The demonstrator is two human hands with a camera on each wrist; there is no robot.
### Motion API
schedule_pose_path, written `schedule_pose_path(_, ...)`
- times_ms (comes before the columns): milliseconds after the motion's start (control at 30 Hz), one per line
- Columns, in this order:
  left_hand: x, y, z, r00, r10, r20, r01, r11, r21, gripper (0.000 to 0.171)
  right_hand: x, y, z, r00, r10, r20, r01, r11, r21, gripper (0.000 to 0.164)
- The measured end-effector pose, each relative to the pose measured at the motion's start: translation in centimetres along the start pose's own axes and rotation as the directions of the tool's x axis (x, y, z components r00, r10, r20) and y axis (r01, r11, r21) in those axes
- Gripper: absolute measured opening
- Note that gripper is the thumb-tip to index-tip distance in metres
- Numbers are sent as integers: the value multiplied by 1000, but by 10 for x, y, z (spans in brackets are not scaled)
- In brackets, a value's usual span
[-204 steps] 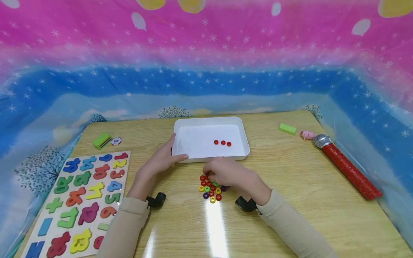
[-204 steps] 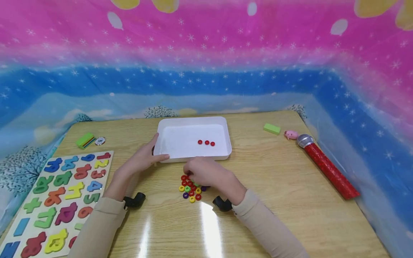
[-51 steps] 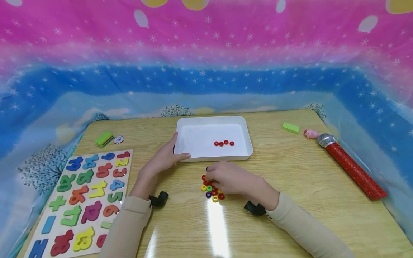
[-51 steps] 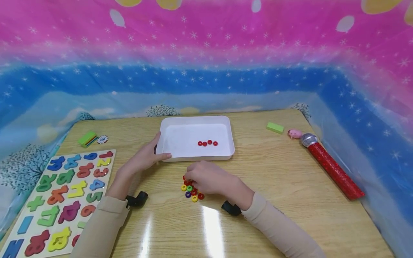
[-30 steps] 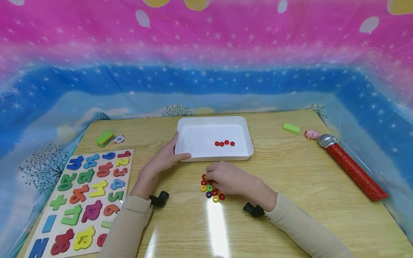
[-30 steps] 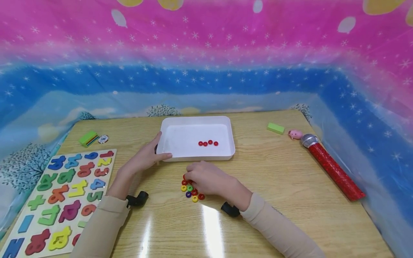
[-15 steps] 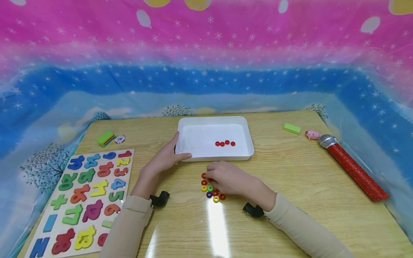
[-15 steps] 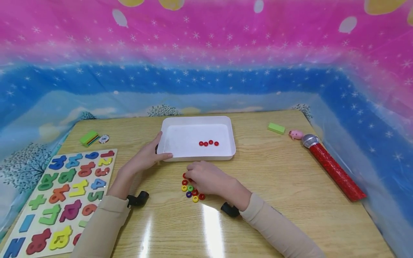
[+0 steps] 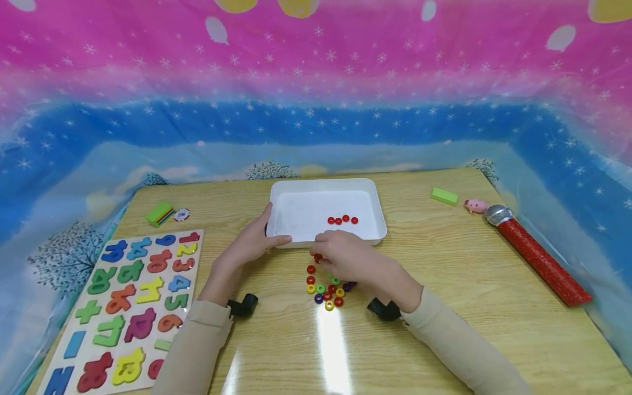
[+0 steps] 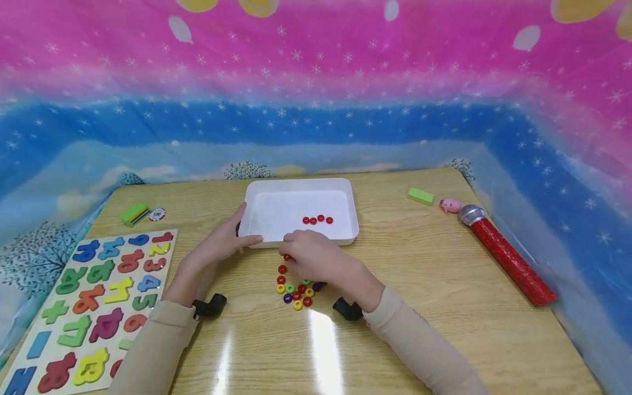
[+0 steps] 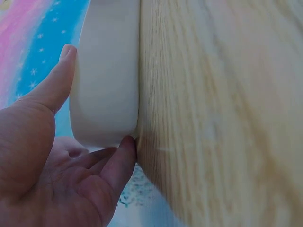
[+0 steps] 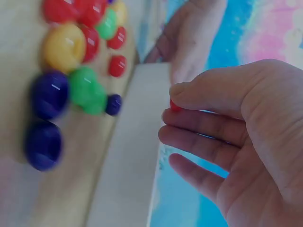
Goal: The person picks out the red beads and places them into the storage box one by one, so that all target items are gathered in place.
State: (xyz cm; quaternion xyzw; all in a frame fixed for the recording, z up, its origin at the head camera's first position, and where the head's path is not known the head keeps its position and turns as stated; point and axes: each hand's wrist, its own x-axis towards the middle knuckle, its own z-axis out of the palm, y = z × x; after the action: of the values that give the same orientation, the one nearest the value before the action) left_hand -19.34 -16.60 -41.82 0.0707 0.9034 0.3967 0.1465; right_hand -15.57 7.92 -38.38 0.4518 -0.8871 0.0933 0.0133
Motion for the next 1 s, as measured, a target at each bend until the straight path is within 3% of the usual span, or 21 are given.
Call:
schedule_pose_path(367, 0, -3, 1, 1000, -9, -9, 9, 1000, 7, 105, 17, 23, -12, 989, 137, -64, -132, 989, 71, 13)
schedule_pose_path(700, 0, -1, 1, 1000, -4, -13, 4, 1000, 0, 104, 38, 50, 2, 972, 223, -70, -215, 971, 103, 15)
schedule_pose_path(1000, -1, 1, 0, 1000, -12, -10, 12, 1000, 7, 104, 47, 61, 13, 956, 290, -50, -284, 953, 104, 16)
